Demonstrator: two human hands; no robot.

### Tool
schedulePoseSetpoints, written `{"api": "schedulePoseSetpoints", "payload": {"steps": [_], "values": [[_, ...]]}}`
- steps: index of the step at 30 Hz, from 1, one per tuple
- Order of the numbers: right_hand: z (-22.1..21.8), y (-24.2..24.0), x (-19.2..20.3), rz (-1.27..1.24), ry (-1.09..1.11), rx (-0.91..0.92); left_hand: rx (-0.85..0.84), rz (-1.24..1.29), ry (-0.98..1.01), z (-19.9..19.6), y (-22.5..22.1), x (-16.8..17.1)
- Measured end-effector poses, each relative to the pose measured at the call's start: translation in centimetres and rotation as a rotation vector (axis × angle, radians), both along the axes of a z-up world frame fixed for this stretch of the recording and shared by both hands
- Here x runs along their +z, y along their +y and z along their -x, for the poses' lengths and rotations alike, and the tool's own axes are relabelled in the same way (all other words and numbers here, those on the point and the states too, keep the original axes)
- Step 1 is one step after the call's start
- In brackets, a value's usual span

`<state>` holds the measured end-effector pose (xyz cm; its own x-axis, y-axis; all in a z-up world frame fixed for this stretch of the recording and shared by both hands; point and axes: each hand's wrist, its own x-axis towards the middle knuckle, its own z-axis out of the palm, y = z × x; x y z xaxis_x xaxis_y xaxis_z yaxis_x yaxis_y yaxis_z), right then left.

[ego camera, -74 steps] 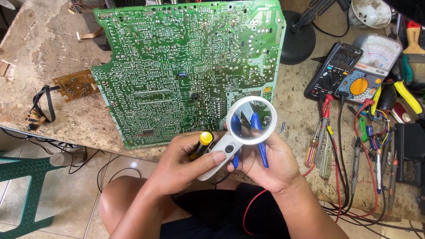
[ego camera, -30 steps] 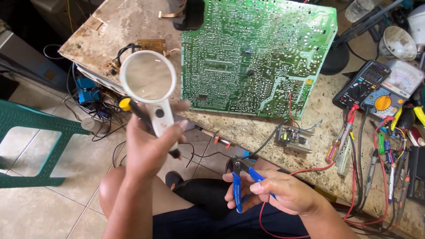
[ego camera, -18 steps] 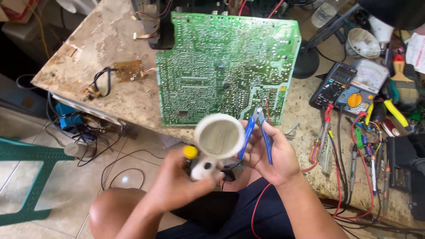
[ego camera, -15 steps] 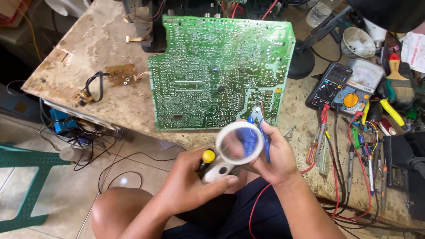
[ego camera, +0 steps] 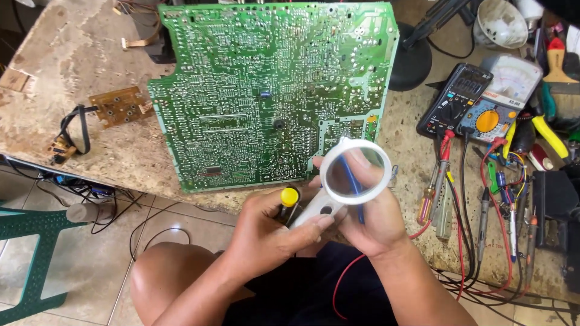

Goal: Repairing a large circuit board by soldering components, testing circuits with a multimeter, and inspecting work with a magnifying glass.

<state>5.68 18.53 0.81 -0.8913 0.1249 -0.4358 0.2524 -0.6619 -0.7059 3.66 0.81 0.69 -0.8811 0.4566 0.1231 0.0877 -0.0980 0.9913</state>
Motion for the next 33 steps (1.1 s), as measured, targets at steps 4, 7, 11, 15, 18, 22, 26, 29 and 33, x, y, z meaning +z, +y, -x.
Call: {"api": "schedulePoseSetpoints", "payload": {"steps": [4,7,11,15,18,22,26,29,33], "values": [[-0.1,-0.3,0.0,-0.008,0.097,-0.015,0.029,-0.023,0.061,0.4,0.1,-0.3],[0.4,-0.6,0.4,-0.002,0.061,-0.028,0.037,-0.023,0.075,0.5,0.3,-0.3],[0.1,0.2,-0.9,0.020,-0.001,-0.035,0.046,-0.009,0.040,0.6,0.5,-0.3],[-0.2,0.8,-1.7,0.134,0.045,0.053,0.063,-0.006,-0.008,0.6,0.7,-0.4],[0.2,0.3,-1.0,0.107,0.035,0.028,0.066,-0.008,-0.009,0.6,0.8,-0.3],[0.7,-0.3,-0.2,0.068,0.037,-0.010,0.069,-0.011,-0.020,0.6,0.8,-0.6],[0.8,-0.6,0.0,0.056,0.048,-0.013,0.067,-0.002,0.015,0.6,0.8,-0.3],[0.9,-0.7,0.1,0.078,0.037,-0.035,0.075,-0.004,0.064,0.5,0.8,-0.3],[1.0,-0.5,0.4,0.072,-0.095,-0.049,0.052,-0.064,0.047,0.1,0.6,-0.3]]}}
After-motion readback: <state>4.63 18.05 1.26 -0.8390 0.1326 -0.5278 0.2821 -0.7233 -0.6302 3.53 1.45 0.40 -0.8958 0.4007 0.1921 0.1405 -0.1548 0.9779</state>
